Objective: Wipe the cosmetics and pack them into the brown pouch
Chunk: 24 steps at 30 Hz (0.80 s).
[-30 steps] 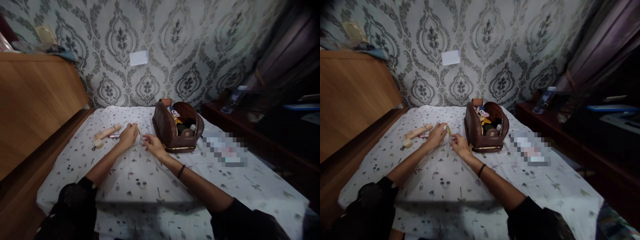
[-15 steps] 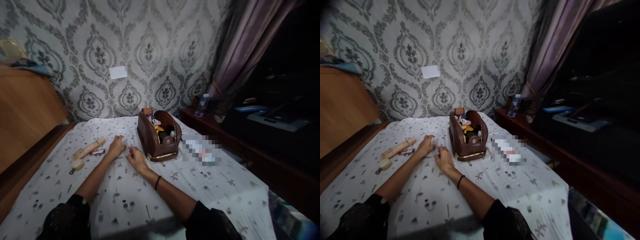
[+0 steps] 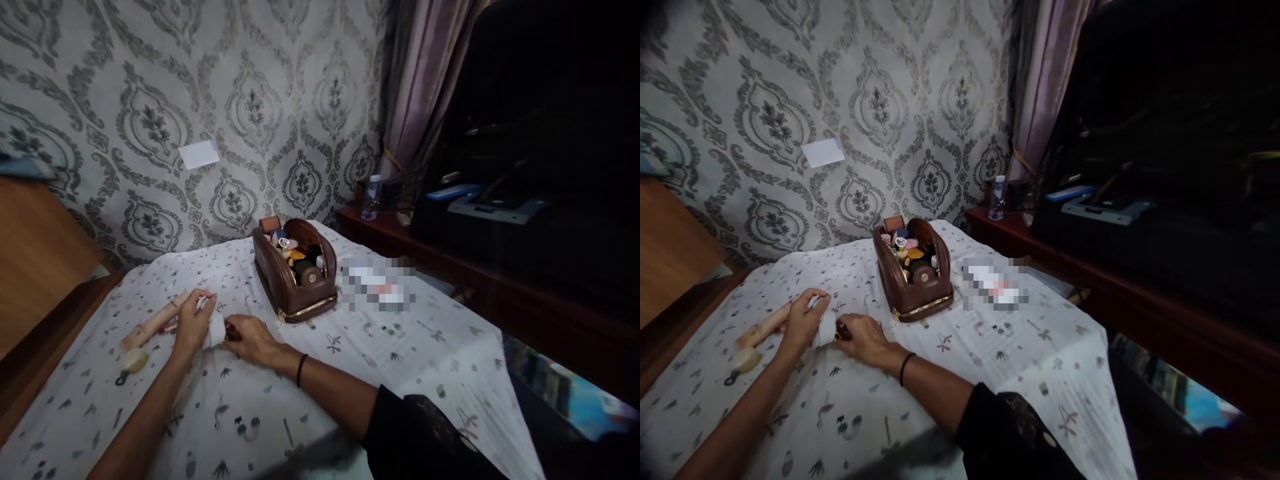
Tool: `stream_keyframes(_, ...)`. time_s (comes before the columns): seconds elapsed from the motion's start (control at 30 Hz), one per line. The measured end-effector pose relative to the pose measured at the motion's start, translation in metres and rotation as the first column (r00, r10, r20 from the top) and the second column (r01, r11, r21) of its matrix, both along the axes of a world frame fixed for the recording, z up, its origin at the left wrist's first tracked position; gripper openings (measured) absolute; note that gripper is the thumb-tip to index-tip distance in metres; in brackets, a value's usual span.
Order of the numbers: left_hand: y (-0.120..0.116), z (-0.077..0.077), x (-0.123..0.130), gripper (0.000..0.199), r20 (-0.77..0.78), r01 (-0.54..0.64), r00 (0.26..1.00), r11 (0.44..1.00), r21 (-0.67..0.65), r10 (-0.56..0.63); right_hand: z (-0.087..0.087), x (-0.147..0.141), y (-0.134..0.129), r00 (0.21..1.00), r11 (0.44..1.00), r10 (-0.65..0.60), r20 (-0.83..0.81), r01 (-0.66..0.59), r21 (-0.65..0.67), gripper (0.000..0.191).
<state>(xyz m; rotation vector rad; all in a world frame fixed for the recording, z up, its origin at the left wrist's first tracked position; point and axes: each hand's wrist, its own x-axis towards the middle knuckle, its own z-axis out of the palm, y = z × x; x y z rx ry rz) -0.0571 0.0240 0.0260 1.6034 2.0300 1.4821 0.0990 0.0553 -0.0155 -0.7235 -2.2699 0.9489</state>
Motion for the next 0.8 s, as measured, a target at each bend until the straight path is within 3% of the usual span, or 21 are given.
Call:
stream_keyframes(0.1,-0.008,0.000,0.005,0.041,0.324,0.053,0.946,0.991,-0.122,-0.011,-0.001,0.001,-0.001,0.998,0.998,0.037,-0.045,-0.035,0.049,0.017)
stream_keyframes(0.17,-0.012,-0.003,0.010,0.044,0.426,0.101,0.905,0.983,-0.152,-0.027,-0.003,0.000,0.000,0.997,0.996,0.053,-0.059,-0.049,0.069,0.019)
stream_keyframes(0.33,-0.014,-0.017,0.018,0.039,0.393,0.188,0.909,0.979,-0.080,-0.143,-0.003,-0.001,-0.001,0.993,0.995,0.054,-0.103,-0.045,0.086,0.015)
stream_keyframes(0.53,-0.013,-0.029,0.012,0.040,0.397,0.234,0.899,0.969,-0.076,-0.186,0.002,0.002,-0.005,0.974,1.000,0.011,-0.226,-0.004,0.030,0.018)
stream_keyframes(0.8,-0.016,-0.025,0.015,0.036,0.364,0.309,0.897,0.945,-0.109,-0.251,0.006,0.006,-0.006,0.939,0.999,0.006,-0.343,-0.023,-0.043,0.013)
